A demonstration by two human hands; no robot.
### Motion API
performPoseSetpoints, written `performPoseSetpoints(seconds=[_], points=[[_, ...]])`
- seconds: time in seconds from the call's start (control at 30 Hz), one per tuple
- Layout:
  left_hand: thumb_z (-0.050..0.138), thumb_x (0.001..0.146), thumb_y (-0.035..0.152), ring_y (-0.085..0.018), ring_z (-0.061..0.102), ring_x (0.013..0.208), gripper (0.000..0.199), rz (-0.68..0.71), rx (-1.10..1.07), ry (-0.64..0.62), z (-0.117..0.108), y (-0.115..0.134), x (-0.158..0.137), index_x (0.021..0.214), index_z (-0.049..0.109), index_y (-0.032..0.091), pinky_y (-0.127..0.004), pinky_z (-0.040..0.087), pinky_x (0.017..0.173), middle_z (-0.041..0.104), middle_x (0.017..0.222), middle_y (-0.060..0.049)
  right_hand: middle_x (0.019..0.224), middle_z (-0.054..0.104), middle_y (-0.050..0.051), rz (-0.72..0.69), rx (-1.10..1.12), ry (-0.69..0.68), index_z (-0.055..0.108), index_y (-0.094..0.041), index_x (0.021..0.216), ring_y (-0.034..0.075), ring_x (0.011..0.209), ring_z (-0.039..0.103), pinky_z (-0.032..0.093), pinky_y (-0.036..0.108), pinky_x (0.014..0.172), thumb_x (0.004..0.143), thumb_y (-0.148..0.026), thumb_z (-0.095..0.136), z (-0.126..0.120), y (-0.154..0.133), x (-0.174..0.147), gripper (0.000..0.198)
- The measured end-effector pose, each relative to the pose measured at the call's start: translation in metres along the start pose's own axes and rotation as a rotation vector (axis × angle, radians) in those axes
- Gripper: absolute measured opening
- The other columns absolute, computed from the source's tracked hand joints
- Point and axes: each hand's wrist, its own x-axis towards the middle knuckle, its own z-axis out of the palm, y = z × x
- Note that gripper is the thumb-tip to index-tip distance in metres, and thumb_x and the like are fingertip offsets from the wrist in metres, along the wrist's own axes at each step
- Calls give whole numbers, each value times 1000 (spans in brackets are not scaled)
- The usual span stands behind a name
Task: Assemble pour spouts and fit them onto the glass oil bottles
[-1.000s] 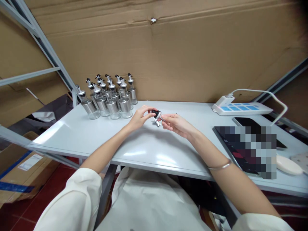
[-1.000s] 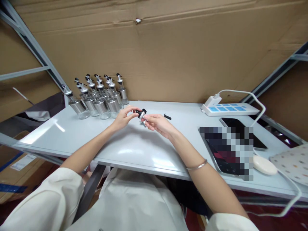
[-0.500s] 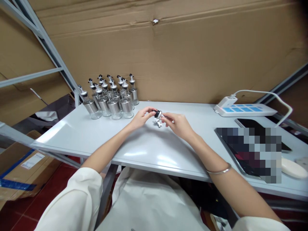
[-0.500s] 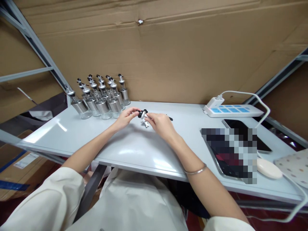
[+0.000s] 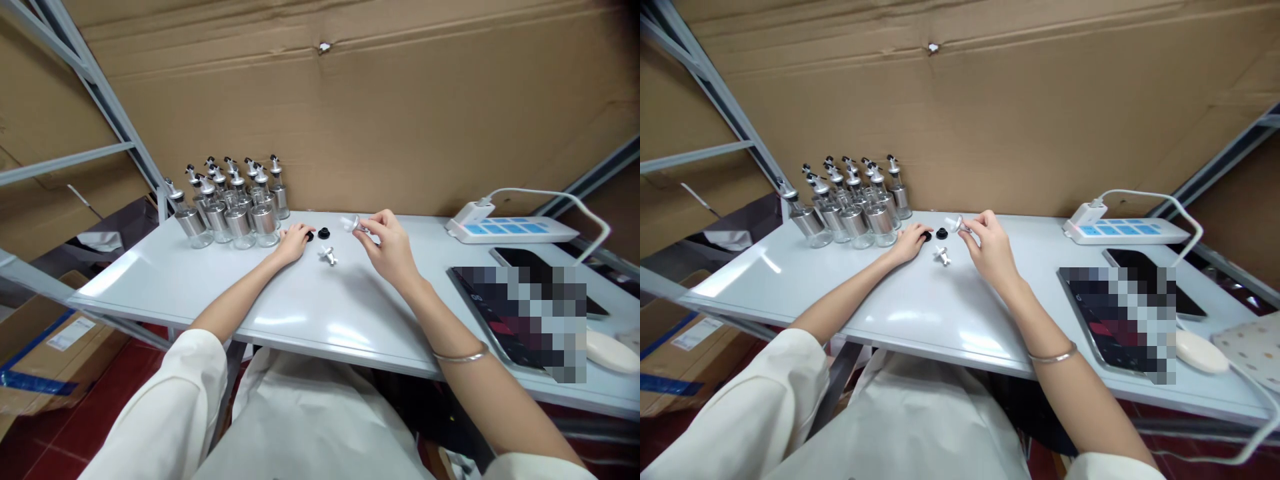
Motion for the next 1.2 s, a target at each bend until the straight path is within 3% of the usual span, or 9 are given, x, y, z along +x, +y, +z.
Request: performPoseSetpoints(seconds=[0.13,0.37,0.5,0.6,0.77,1.0,1.2], points=[[37,87,7,-24,50,118,43,75,-72,17,10,-9,0,128,45,18,-47,35,101,56,124,-12,80,47,4,28,15,-6,66,-21,93,18,71,50,44,32,65,86,-23,51,0,1,0,16],[38,80,1,-18,55,113,42,171,-258,47,11,-14,-4,119,42,15,-37,42,101,51,123,-13,81,49,5,37,14,-50,65,-21,96,19,73,52,45,32,67,90,-28,48,2,5,0,20],[42,76,2,-19,52,101,28,222,-79,112,8,-9,-8,99,52,15,-36,44,93,51,109,-11,80,49,5,36,5,-82,65,-19,98,18,71,52,45,32,68,90,-28,47,3,6,-1,21],[41,79,5,-20,52,95,25,248,36,81,5,-7,-10,90,59,17,-35,45,88,51,102,-9,79,49,5,41,-25,-112,65,-19,98,18,69,51,44,32,67,90,-29,46,3,7,-2,23],[38,86,13,-20,56,95,28,197,-50,3,2,-3,-12,95,65,17,-35,43,92,58,100,-8,80,52,6,67,-88,-310,66,-17,92,18,68,52,43,31,66,91,-28,43,5,9,-3,25],[37,88,20,-18,57,108,33,110,-517,-103,1,21,-23,109,62,14,-31,40,100,64,116,-8,78,56,6,183,-210,-577,67,-16,83,17,66,54,40,28,68,91,-28,43,5,4,-4,29],[45,83,21,-14,59,88,25,92,-543,-140,5,27,-25,93,66,14,-25,45,83,66,99,-5,84,60,9,279,-310,-709,68,-15,86,16,67,56,38,26,68,92,-26,40,1,-3,-1,31]])
